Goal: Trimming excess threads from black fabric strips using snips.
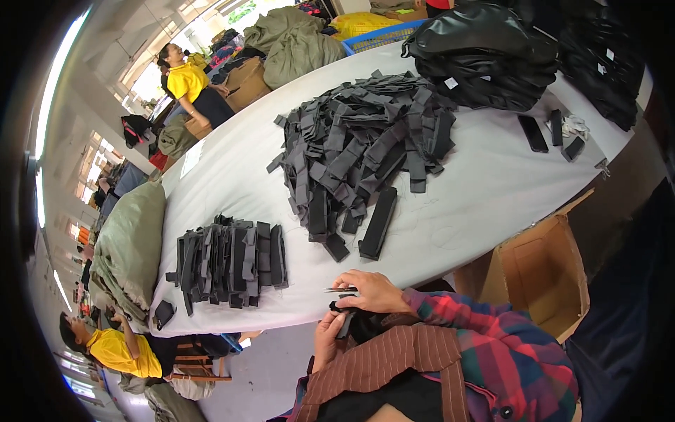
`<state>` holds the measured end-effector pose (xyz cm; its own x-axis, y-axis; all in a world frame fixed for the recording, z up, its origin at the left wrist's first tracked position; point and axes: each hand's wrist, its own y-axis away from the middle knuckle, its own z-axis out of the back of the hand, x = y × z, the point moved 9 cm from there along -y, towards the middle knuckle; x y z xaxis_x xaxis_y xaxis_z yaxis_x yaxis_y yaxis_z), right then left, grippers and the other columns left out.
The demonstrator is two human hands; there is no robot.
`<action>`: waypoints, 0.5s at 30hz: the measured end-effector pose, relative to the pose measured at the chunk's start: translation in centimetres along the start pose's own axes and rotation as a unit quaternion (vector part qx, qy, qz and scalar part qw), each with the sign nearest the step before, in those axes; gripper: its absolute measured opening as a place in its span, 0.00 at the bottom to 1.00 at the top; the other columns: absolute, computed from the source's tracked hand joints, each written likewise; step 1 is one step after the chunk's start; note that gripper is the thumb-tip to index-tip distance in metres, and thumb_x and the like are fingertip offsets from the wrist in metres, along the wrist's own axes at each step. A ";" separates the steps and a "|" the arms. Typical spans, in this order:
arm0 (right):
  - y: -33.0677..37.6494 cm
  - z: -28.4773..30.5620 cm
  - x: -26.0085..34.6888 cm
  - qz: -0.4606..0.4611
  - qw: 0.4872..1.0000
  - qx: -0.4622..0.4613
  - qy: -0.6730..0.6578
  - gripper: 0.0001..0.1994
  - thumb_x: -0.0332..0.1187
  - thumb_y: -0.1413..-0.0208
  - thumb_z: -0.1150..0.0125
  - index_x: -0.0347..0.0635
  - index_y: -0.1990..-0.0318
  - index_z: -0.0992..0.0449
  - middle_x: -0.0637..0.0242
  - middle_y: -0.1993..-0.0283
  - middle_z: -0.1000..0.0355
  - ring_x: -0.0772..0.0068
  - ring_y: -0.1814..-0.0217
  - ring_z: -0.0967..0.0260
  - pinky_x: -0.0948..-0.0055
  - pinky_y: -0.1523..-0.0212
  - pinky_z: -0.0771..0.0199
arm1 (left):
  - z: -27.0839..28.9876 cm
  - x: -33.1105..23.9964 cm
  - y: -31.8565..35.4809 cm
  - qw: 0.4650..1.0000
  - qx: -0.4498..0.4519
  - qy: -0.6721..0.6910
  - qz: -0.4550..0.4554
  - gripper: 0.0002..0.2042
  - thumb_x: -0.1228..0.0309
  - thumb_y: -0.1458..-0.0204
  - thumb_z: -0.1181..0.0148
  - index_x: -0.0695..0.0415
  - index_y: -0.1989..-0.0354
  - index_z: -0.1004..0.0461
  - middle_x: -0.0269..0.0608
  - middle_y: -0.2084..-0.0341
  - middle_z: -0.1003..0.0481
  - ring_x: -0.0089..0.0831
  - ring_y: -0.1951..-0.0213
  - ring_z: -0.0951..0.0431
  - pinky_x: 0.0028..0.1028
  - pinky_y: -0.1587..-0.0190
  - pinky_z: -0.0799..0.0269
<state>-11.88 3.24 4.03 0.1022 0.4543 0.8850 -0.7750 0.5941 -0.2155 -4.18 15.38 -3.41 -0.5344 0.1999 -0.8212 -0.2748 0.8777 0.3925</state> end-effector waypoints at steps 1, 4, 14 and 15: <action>0.0 -0.2 -0.2 0.002 1.000 0.006 -0.003 0.16 0.40 0.50 0.35 0.40 0.59 0.26 0.66 0.64 0.25 0.65 0.60 0.27 0.72 0.58 0.29 | 0.3 0.1 0.0 1.000 -0.006 0.002 -0.002 0.07 0.72 0.45 0.44 0.61 0.60 0.29 0.35 0.64 0.26 0.21 0.63 0.27 0.20 0.59 0.32; 0.4 -1.7 -2.4 -0.088 0.990 0.088 -0.062 0.10 0.32 0.49 0.38 0.38 0.60 0.24 0.63 0.67 0.24 0.70 0.63 0.25 0.75 0.59 0.28 | -0.7 0.0 -0.3 0.999 0.041 -0.006 -0.010 0.12 0.75 0.44 0.45 0.60 0.53 0.35 0.36 0.60 0.27 0.17 0.64 0.27 0.17 0.61 0.31; 0.1 -1.5 -3.4 -0.094 0.982 0.000 -0.163 0.06 0.28 0.47 0.43 0.37 0.63 0.26 0.62 0.72 0.25 0.76 0.72 0.31 0.75 0.69 0.33 | -0.7 0.4 0.0 0.998 0.050 -0.032 -0.021 0.16 0.74 0.43 0.46 0.57 0.47 0.39 0.37 0.60 0.27 0.19 0.63 0.27 0.19 0.63 0.30; 0.1 -1.6 -3.3 -0.091 0.982 0.004 -0.164 0.06 0.28 0.47 0.43 0.37 0.63 0.26 0.62 0.72 0.25 0.76 0.72 0.31 0.75 0.69 0.33 | -0.8 0.3 0.2 0.998 0.046 -0.032 -0.025 0.16 0.74 0.43 0.46 0.57 0.47 0.39 0.37 0.60 0.27 0.19 0.63 0.27 0.19 0.63 0.30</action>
<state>-11.27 2.83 0.45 0.0343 0.1025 0.9941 -0.7680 0.6392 -0.0394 -4.99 15.30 -3.22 -0.4696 0.1798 -0.8644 -0.2229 0.9232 0.3132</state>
